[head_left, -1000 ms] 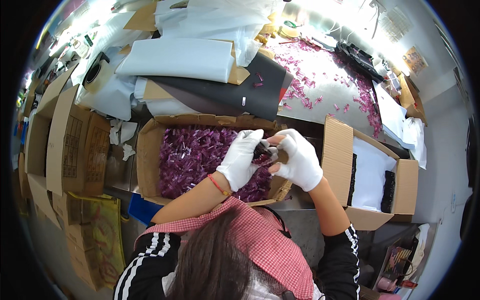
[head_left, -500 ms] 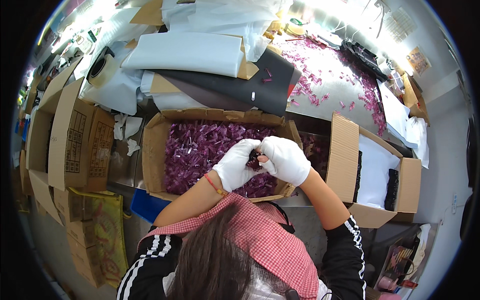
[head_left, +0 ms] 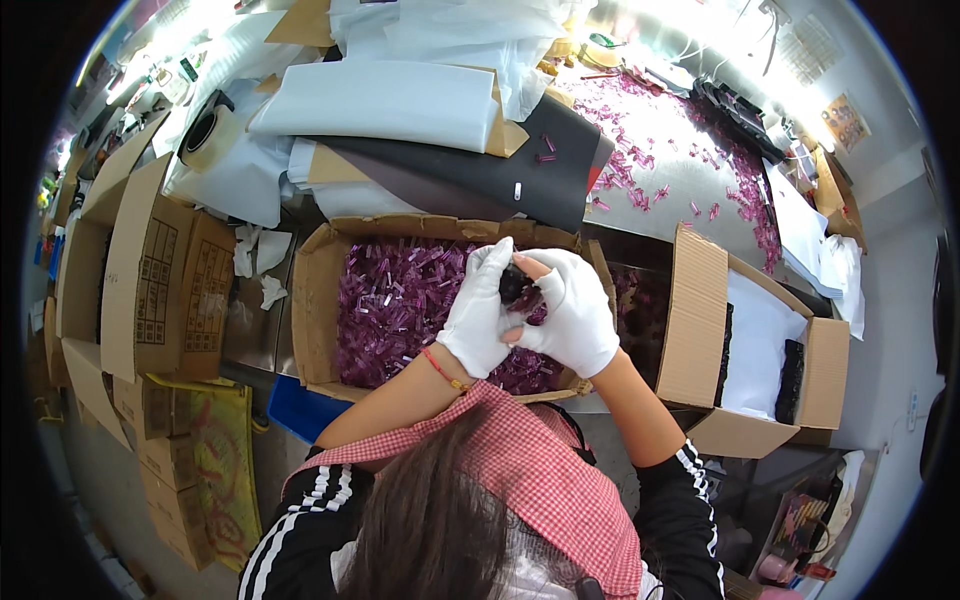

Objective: The person assembles small dark red decorative items by inserting them into a metal rack, then removes them and places them into a cardboard box. The person repeats this process multiple times, handling the items one at a time.

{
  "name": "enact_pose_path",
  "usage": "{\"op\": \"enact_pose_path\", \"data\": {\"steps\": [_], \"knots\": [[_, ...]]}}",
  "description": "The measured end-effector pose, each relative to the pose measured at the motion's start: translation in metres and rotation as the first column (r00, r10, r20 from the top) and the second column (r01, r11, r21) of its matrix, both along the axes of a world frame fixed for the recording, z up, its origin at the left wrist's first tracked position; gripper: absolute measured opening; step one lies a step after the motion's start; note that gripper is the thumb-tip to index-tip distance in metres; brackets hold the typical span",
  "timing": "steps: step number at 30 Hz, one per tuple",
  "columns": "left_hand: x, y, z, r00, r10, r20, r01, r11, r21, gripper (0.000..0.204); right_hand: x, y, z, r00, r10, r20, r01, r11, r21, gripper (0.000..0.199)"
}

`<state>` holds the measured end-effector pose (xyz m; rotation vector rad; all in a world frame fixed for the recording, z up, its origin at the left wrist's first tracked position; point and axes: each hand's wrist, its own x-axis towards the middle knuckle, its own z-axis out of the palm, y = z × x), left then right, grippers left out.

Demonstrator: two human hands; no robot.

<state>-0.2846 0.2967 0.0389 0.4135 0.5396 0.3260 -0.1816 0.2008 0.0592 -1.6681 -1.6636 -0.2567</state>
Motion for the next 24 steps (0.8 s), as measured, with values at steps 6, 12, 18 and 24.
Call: {"op": "enact_pose_path", "data": {"steps": [6, 12, 18, 24], "knots": [[0.0, 0.003, -0.015, 0.913, -0.114, 0.392, 0.236, 0.93, -0.28, 0.038, 0.007, -0.004, -0.002, 0.891, -0.282, -0.355, 0.156, 0.926, -0.345, 0.04], [-0.026, 0.003, -0.016, 0.965, -0.258, -0.05, 0.243, 0.804, 0.542, 0.068, 0.024, -0.022, 0.002, 0.677, -0.288, -0.678, -0.043, 0.903, -0.427, 0.03], [-0.011, -0.022, -0.06, 0.914, 0.076, 0.398, -0.398, 0.351, 0.848, 0.102, 0.001, -0.014, -0.023, -0.134, -0.032, -0.99, -0.225, 0.974, -0.001, 0.036], [0.002, -0.01, -0.034, 0.894, 0.105, 0.436, -0.448, 0.212, 0.868, 0.056, -0.04, -0.003, -0.026, -0.256, -0.022, -0.967, -0.095, 0.995, 0.003, 0.034]]}}
